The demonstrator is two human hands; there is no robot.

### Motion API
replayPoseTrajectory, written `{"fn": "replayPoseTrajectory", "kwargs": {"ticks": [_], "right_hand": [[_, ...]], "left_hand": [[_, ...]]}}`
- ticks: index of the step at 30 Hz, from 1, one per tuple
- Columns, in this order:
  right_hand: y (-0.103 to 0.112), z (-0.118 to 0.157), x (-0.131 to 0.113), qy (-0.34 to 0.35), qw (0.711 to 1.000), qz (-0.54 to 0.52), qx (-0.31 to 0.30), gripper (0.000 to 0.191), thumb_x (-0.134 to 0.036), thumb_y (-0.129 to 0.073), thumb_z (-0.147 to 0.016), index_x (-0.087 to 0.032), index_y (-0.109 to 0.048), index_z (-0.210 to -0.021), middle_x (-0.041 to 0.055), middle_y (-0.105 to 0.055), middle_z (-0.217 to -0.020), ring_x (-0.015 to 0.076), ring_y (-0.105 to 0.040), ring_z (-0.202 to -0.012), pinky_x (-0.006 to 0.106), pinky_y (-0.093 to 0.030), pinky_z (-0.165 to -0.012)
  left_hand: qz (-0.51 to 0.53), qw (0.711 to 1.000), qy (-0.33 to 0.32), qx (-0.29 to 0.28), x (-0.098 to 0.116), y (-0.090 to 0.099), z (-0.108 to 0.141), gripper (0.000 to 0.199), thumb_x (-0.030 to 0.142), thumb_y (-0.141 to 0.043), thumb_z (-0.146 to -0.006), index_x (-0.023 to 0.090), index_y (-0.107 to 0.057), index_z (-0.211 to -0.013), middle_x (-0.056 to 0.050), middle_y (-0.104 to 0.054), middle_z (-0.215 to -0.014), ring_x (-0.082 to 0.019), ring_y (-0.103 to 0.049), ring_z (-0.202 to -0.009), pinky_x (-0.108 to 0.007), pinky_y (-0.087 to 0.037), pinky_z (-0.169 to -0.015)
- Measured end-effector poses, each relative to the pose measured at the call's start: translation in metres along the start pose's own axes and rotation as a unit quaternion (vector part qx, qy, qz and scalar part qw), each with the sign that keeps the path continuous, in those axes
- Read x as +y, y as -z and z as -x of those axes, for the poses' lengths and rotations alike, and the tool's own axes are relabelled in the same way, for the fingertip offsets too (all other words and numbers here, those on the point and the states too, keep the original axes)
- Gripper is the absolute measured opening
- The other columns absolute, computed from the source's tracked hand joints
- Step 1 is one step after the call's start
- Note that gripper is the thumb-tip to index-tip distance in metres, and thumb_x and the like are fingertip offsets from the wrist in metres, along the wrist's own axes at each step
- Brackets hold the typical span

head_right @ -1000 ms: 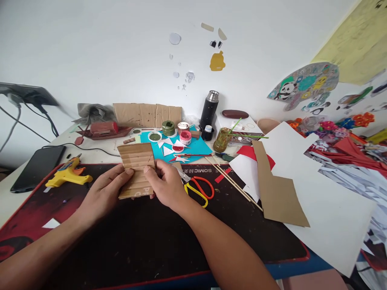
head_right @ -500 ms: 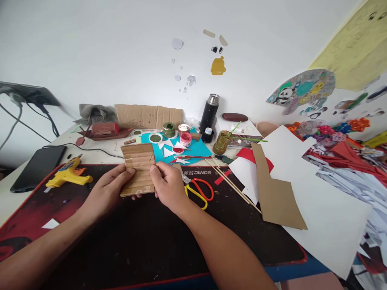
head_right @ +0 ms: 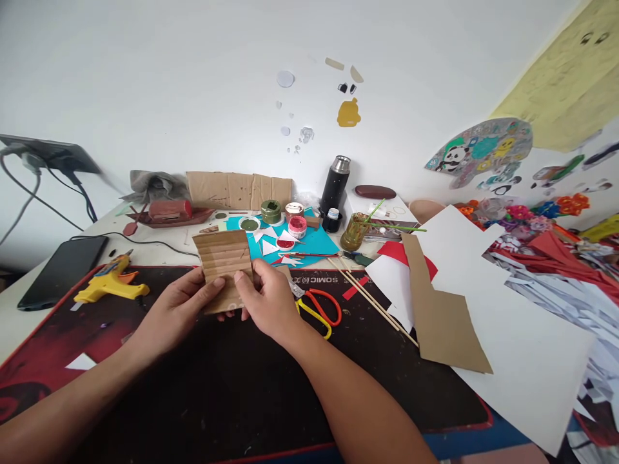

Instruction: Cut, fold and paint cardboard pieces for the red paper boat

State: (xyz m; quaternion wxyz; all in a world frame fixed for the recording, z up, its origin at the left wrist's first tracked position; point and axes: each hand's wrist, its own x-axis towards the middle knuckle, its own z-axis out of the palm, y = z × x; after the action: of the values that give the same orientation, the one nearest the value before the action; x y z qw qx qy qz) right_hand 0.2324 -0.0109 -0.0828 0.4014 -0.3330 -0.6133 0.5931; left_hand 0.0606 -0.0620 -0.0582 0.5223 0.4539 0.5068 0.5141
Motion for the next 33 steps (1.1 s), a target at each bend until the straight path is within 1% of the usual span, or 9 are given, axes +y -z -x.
{"fn": "replayPoseTrajectory", "kwargs": {"ticks": [4,8,13,17,19,22,26,29,33], "right_hand": [[-0.002,0.001,0.004,-0.001,1.000,0.026,0.000,0.031,-0.053,-0.063,-0.105,-0.024,-0.056,-0.097,-0.0057,-0.061,-0.075,0.0106,-0.061,-0.044,0.020,-0.044,-0.037],[-0.005,0.004,0.003,-0.001,1.000,0.031,-0.003,0.029,-0.051,-0.064,-0.104,-0.023,-0.059,-0.108,-0.0036,-0.066,-0.083,0.0097,-0.061,-0.043,0.021,-0.046,-0.039],[-0.011,0.006,0.001,-0.014,1.000,0.004,-0.011,0.025,-0.048,-0.062,-0.103,-0.024,-0.059,-0.110,-0.0043,-0.065,-0.085,0.0084,-0.057,-0.041,0.021,-0.043,-0.036],[-0.013,0.004,0.005,-0.017,1.000,-0.007,0.004,0.023,-0.047,-0.062,-0.104,-0.025,-0.057,-0.107,-0.0053,-0.061,-0.079,0.0095,-0.054,-0.043,0.021,-0.042,-0.036],[-0.012,0.002,0.007,-0.021,1.000,-0.007,0.010,0.023,-0.048,-0.063,-0.104,-0.025,-0.057,-0.108,-0.0053,-0.061,-0.078,0.0098,-0.053,-0.044,0.021,-0.041,-0.036],[-0.009,0.000,0.006,-0.028,0.999,-0.029,-0.003,0.027,-0.050,-0.066,-0.103,-0.025,-0.058,-0.110,-0.0051,-0.063,-0.082,0.0087,-0.053,-0.042,0.021,-0.042,-0.036],[-0.007,0.000,0.000,-0.025,0.995,-0.086,-0.031,0.033,-0.055,-0.069,-0.100,-0.024,-0.059,-0.104,-0.0046,-0.065,-0.086,0.0084,-0.056,-0.043,0.022,-0.048,-0.037],[-0.007,0.000,-0.003,-0.022,0.994,-0.100,-0.028,0.036,-0.058,-0.070,-0.098,-0.024,-0.058,-0.100,-0.0044,-0.065,-0.084,0.0103,-0.060,-0.048,0.022,-0.050,-0.039],[-0.006,0.000,-0.004,-0.025,0.995,-0.090,-0.028,0.040,-0.063,-0.070,-0.098,-0.025,-0.057,-0.101,-0.0055,-0.063,-0.079,0.0121,-0.063,-0.049,0.022,-0.050,-0.039]], "left_hand": [[-0.005,1.000,0.000,0.016,-0.001,-0.001,0.001,0.059,0.071,-0.090,-0.080,0.018,-0.078,-0.105,-0.010,-0.085,-0.102,-0.024,-0.075,-0.076,-0.032,-0.064,-0.060],[0.004,1.000,-0.004,0.004,-0.003,0.001,0.000,0.053,0.066,-0.090,-0.083,0.018,-0.078,-0.104,-0.008,-0.085,-0.100,-0.023,-0.076,-0.073,-0.034,-0.066,-0.065],[0.011,1.000,-0.014,-0.001,-0.007,0.000,-0.001,0.050,0.062,-0.091,-0.083,0.019,-0.080,-0.106,-0.009,-0.087,-0.103,-0.025,-0.079,-0.074,-0.037,-0.068,-0.069],[-0.012,0.999,-0.039,0.033,-0.012,-0.002,-0.002,0.051,0.064,-0.091,-0.083,0.020,-0.081,-0.107,-0.010,-0.087,-0.109,-0.030,-0.082,-0.088,-0.040,-0.069,-0.079],[-0.021,0.998,-0.044,0.038,-0.013,-0.003,-0.003,0.052,0.065,-0.090,-0.083,0.021,-0.081,-0.109,-0.010,-0.087,-0.112,-0.031,-0.082,-0.094,-0.041,-0.069,-0.083],[-0.039,0.997,-0.045,0.039,-0.012,-0.002,-0.002,0.053,0.066,-0.088,-0.085,0.020,-0.080,-0.110,-0.011,-0.087,-0.112,-0.031,-0.081,-0.095,-0.039,-0.068,-0.082],[-0.035,0.997,-0.046,0.053,-0.006,-0.002,0.002,0.054,0.065,-0.090,-0.083,0.020,-0.079,-0.110,-0.012,-0.087,-0.114,-0.032,-0.081,-0.098,-0.039,-0.067,-0.083],[0.000,0.999,-0.022,0.034,-0.002,-0.004,0.004,0.056,0.063,-0.093,-0.080,0.019,-0.077,-0.110,-0.012,-0.087,-0.116,-0.033,-0.081,-0.099,-0.039,-0.067,-0.081],[0.014,1.000,-0.015,0.021,0.001,-0.005,0.005,0.057,0.064,-0.091,-0.081,0.019,-0.077,-0.113,-0.012,-0.086,-0.117,-0.034,-0.080,-0.099,-0.037,-0.066,-0.074]]}}
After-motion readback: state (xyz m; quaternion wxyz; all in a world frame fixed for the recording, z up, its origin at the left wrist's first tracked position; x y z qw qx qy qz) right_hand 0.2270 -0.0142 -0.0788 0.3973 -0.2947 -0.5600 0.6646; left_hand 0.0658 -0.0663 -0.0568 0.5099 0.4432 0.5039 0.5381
